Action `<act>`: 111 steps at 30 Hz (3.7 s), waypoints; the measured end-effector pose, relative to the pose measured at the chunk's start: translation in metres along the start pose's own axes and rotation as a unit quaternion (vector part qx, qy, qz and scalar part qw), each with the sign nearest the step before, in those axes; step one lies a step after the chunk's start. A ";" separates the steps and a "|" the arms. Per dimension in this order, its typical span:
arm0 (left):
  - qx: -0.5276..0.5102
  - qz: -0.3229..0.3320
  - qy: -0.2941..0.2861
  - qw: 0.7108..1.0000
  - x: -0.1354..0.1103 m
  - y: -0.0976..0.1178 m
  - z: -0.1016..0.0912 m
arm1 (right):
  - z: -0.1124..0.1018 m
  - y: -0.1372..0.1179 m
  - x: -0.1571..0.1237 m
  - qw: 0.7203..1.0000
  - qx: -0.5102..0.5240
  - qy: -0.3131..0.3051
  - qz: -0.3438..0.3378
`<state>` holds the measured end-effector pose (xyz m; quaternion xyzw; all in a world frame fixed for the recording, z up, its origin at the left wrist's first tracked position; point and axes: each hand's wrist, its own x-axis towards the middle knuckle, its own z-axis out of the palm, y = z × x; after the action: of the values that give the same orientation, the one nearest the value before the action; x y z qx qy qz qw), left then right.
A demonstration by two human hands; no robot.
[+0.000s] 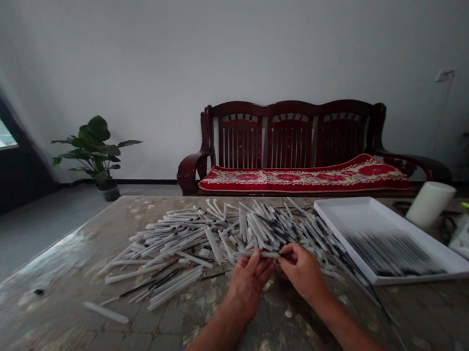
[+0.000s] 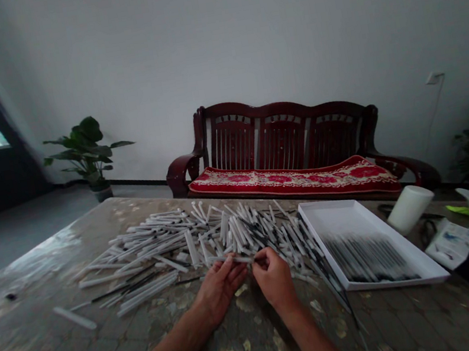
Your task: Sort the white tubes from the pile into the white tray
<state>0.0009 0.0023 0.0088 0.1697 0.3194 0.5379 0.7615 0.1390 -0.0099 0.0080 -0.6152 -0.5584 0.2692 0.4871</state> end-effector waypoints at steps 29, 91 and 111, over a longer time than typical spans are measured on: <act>0.025 0.000 0.023 0.999 0.003 0.001 0.001 | -0.009 0.005 -0.007 0.999 0.000 0.020 -0.042; 0.072 0.030 0.024 0.997 -0.004 -0.002 0.001 | -0.014 -0.004 -0.011 0.980 -0.149 -0.025 -0.132; 0.089 0.043 0.026 0.995 -0.004 -0.002 0.000 | -0.009 -0.001 -0.011 0.991 -0.070 -0.029 -0.106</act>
<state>0.0019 -0.0025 0.0089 0.2358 0.3783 0.5438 0.7110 0.1439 -0.0231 0.0096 -0.5773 -0.6517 0.1938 0.4522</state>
